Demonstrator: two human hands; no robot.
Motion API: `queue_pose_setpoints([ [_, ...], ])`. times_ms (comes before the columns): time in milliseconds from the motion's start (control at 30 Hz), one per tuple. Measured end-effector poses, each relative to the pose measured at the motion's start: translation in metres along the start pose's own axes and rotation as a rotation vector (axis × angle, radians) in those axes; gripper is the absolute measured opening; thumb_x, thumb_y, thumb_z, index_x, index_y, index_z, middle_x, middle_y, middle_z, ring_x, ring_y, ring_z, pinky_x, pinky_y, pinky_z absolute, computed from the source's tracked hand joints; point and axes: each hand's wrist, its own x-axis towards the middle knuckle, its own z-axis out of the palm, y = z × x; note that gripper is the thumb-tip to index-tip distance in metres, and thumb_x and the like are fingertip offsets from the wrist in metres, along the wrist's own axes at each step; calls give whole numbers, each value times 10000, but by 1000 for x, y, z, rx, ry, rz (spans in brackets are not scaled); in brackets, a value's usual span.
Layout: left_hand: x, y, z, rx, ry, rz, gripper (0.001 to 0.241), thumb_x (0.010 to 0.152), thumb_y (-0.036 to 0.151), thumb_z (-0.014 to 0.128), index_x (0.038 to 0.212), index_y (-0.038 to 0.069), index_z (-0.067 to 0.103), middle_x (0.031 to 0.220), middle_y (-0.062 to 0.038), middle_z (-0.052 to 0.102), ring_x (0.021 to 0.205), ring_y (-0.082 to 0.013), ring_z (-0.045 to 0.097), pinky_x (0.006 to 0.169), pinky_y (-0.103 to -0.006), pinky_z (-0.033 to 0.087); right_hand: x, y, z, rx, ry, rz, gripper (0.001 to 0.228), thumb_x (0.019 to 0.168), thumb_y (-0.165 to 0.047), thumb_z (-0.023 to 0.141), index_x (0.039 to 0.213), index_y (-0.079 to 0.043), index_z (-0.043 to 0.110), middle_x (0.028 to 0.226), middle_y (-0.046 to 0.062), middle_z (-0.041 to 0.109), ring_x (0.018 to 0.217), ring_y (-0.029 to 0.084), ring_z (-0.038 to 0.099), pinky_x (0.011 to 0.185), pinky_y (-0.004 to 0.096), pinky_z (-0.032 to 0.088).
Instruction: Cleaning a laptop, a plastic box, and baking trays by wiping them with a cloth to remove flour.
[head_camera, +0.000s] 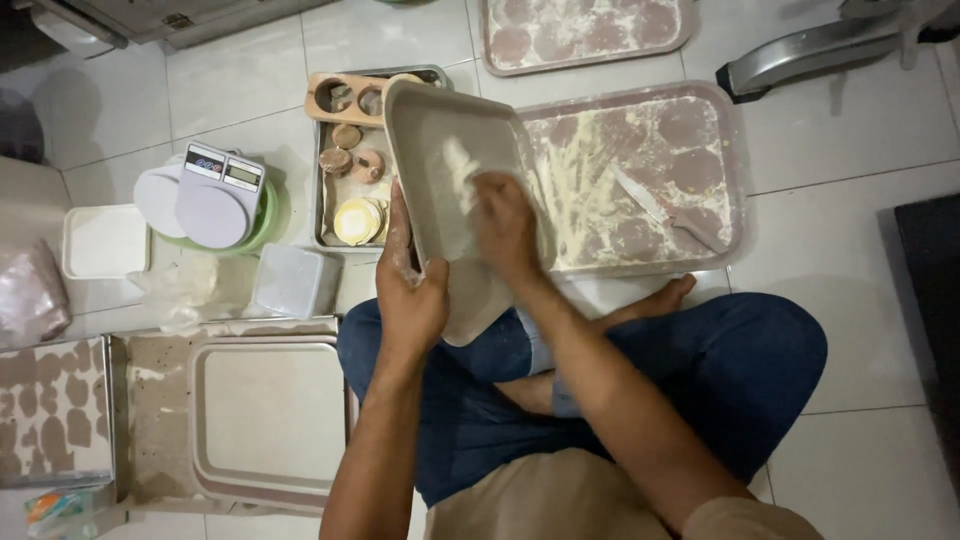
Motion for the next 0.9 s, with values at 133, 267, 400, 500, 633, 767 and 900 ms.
queue_pose_setpoints([
  [133, 2, -1, -1, 5, 29, -10, 923, 735, -152, 431, 1618, 52, 257, 1595, -331, 347, 1465, -435, 342, 1181, -552, 348, 9, 27, -6, -58, 32, 240, 192, 1003, -91, 622, 1129, 21, 714, 1175, 190, 659, 1016, 347, 708, 864, 428, 588],
  [267, -1, 8, 3, 37, -4, -4, 890, 762, -137, 428, 1613, 53, 252, 1563, -341, 398, 1441, -482, 391, 1163, -563, 384, -7, -30, -1, 125, -96, -126, 98, 991, -122, 672, 988, -38, 722, 1074, 134, 676, 1038, 337, 693, 903, 440, 547],
  [400, -4, 21, 7, 78, -31, 39, 924, 724, -147, 415, 1613, 48, 253, 1540, -351, 432, 1441, -496, 390, 1171, -578, 361, 20, 11, -3, -22, -1, -191, 119, 1016, -46, 596, 998, 39, 678, 1079, 228, 645, 1008, 421, 671, 845, 497, 557],
  [500, -6, 17, 6, 102, -19, 79, 910, 735, -137, 427, 1610, 36, 252, 1534, -349, 437, 1424, -487, 417, 1157, -579, 380, 35, 25, -4, -61, 55, 92, 120, 971, -35, 605, 992, 19, 710, 1102, 197, 665, 1003, 361, 699, 842, 443, 575],
  [633, -12, 13, 8, 137, -18, 87, 867, 780, -157, 429, 1610, 26, 256, 1504, -334, 488, 1394, -483, 469, 1140, -570, 408, 13, -37, 9, 75, -20, -102, 135, 1013, -43, 606, 1085, 32, 692, 1200, 213, 636, 1088, 404, 675, 907, 473, 566],
  [767, -11, 11, 4, 129, -5, 78, 874, 773, -94, 440, 1615, 48, 252, 1487, -331, 498, 1379, -500, 473, 1113, -575, 442, 29, -7, 21, 59, 72, -316, 123, 959, -34, 675, 1058, -31, 748, 1166, 174, 667, 1066, 386, 680, 907, 439, 566],
  [900, -24, 2, -1, 152, 45, 28, 945, 712, -111, 445, 1621, 67, 255, 1510, -315, 482, 1383, -487, 460, 1120, -589, 409, 27, 85, 15, -163, 94, -80, 155, 969, -23, 619, 1047, 59, 724, 1098, 264, 669, 1062, 481, 662, 923, 521, 543],
])
